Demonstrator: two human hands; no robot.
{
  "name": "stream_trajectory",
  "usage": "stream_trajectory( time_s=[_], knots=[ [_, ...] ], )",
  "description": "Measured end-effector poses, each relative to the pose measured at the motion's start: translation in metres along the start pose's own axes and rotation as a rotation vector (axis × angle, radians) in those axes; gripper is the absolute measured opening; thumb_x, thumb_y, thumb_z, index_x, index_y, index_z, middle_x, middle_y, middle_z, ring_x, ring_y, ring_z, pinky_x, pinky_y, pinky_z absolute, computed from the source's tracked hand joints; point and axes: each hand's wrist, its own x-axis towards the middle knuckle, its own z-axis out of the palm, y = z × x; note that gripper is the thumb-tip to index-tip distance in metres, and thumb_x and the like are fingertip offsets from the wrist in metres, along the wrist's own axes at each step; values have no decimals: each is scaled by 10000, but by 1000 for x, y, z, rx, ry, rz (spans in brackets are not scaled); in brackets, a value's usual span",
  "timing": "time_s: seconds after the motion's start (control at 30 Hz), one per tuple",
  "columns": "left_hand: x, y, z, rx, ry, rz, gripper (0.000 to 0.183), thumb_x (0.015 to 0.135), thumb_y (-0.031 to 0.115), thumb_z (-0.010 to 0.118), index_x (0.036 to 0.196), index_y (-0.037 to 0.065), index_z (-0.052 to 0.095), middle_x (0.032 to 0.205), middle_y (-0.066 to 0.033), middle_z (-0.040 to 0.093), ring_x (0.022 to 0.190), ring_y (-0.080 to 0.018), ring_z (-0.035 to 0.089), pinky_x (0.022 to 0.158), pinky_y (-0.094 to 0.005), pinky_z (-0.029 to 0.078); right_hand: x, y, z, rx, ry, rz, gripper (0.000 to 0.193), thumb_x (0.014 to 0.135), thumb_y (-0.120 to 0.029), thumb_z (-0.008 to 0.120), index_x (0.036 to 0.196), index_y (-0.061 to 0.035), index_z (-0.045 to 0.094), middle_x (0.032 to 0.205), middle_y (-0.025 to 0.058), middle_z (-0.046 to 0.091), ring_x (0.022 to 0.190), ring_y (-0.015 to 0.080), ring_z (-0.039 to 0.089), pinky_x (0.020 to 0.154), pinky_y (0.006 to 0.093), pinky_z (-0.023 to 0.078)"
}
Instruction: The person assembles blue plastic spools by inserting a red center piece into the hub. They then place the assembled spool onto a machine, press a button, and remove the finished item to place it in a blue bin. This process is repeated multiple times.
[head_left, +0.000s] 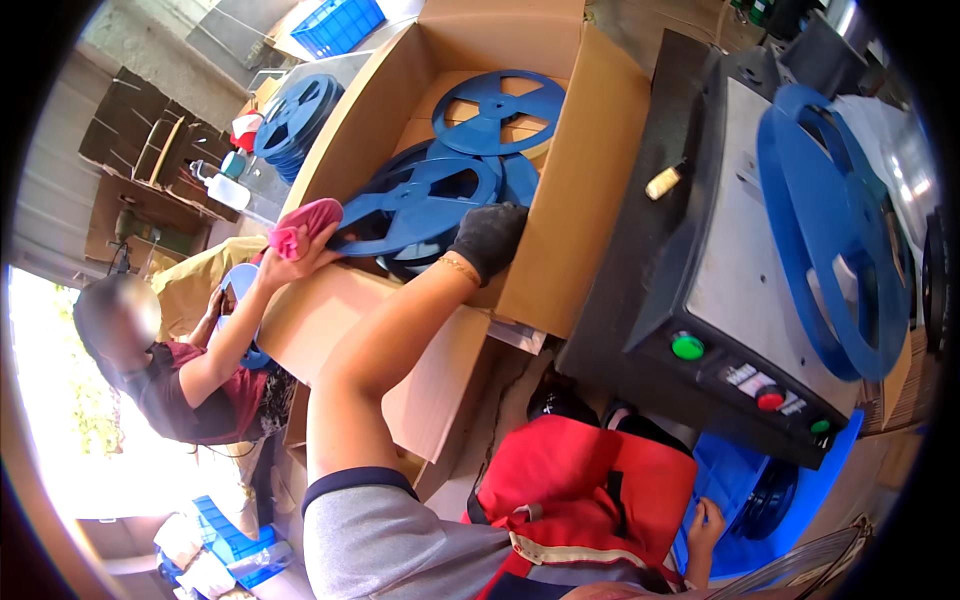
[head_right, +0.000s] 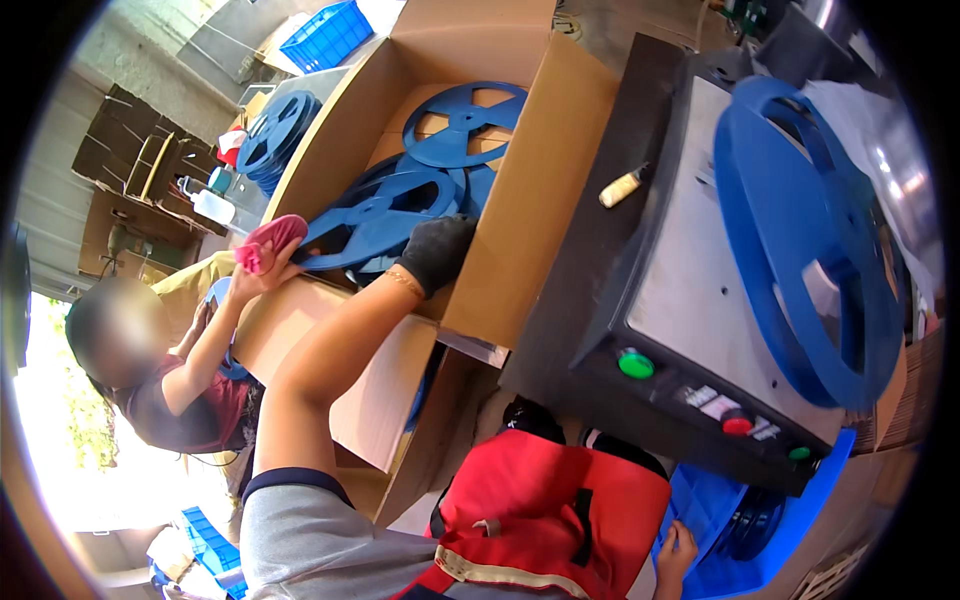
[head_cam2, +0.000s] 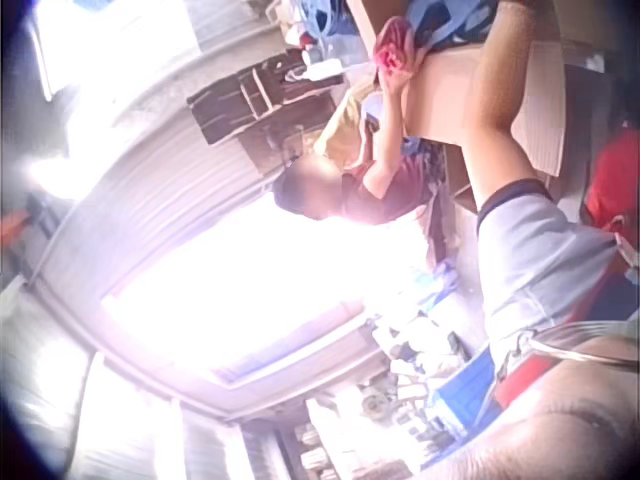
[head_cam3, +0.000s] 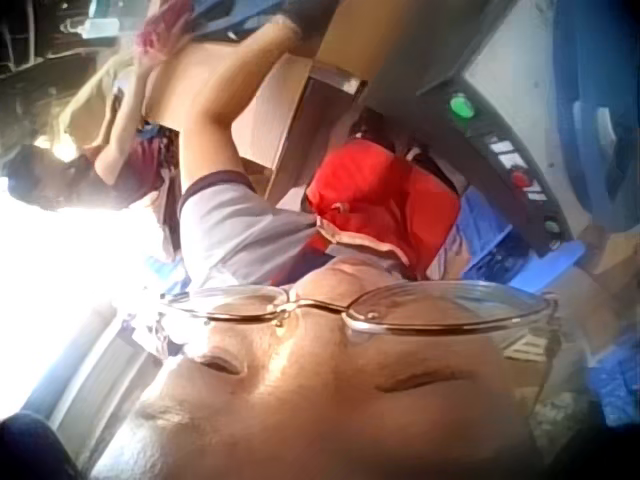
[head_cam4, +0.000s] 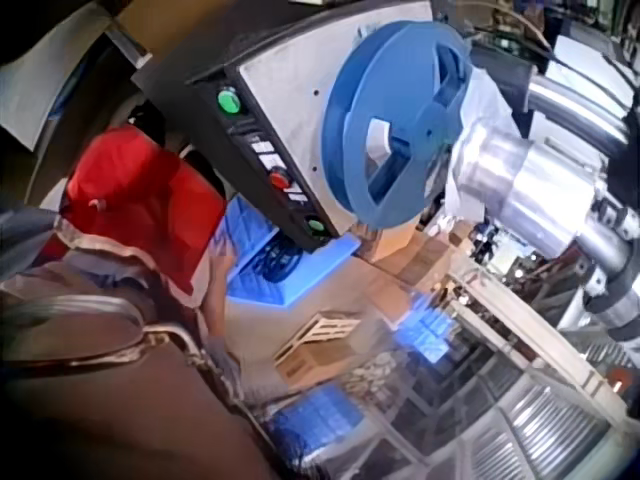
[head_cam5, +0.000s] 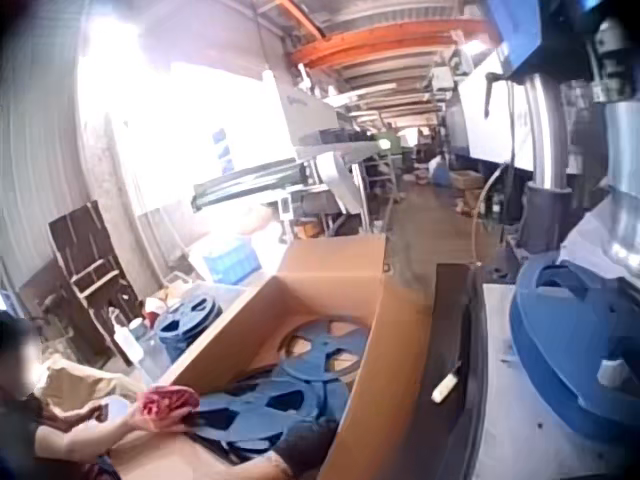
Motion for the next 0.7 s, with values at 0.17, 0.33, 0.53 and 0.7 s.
stream_trajectory(
  time_s=[0.17, 0.33, 0.53, 0.7],
  knots=[
    [-2, -24, -5, 241, 335, -67, 717, 711, 434, 742, 1221, 13, 466, 1103, -139, 584, 1030, -317, 570, 831, -469, 440, 7, -11, -2, 16, 20, 214, 161, 883, -53, 577, 973, 62, 647, 845, 180, 665, 715, 228, 631, 671, 327, 496],
    [37, -70, 30, 117, -313, -473, 1076, 691, 594, 731, 1421, -46, 267, 1454, -240, 341, 1304, -365, 423, 1053, -470, 352, 17, -3, 10, -33, -49, 142, 173, 886, -66, 575, 970, 64, 654, 878, 205, 674, 776, 276, 669, 693, 341, 509],
    [88, -70, 53, 3, -222, -471, 1134, 689, 613, 721, 1480, 10, 179, 1540, -183, 228, 1405, -336, 274, 1062, -543, 306, 12, -28, -8, -131, 38, -10, 159, 864, -37, 588, 958, 73, 653, 864, 183, 668, 740, 210, 640, 654, 312, 497],
    [110, -62, 51, -89, -469, -870, 1242, 591, 440, 868, 1526, 184, 92, 1593, -101, 62, 1409, -439, 191, 1047, -677, 259, -27, -12, -22, -111, 89, 142, 147, 861, -39, 586, 940, 65, 652, 798, 178, 664, 705, 224, 648, 643, 322, 498]
  ],
)
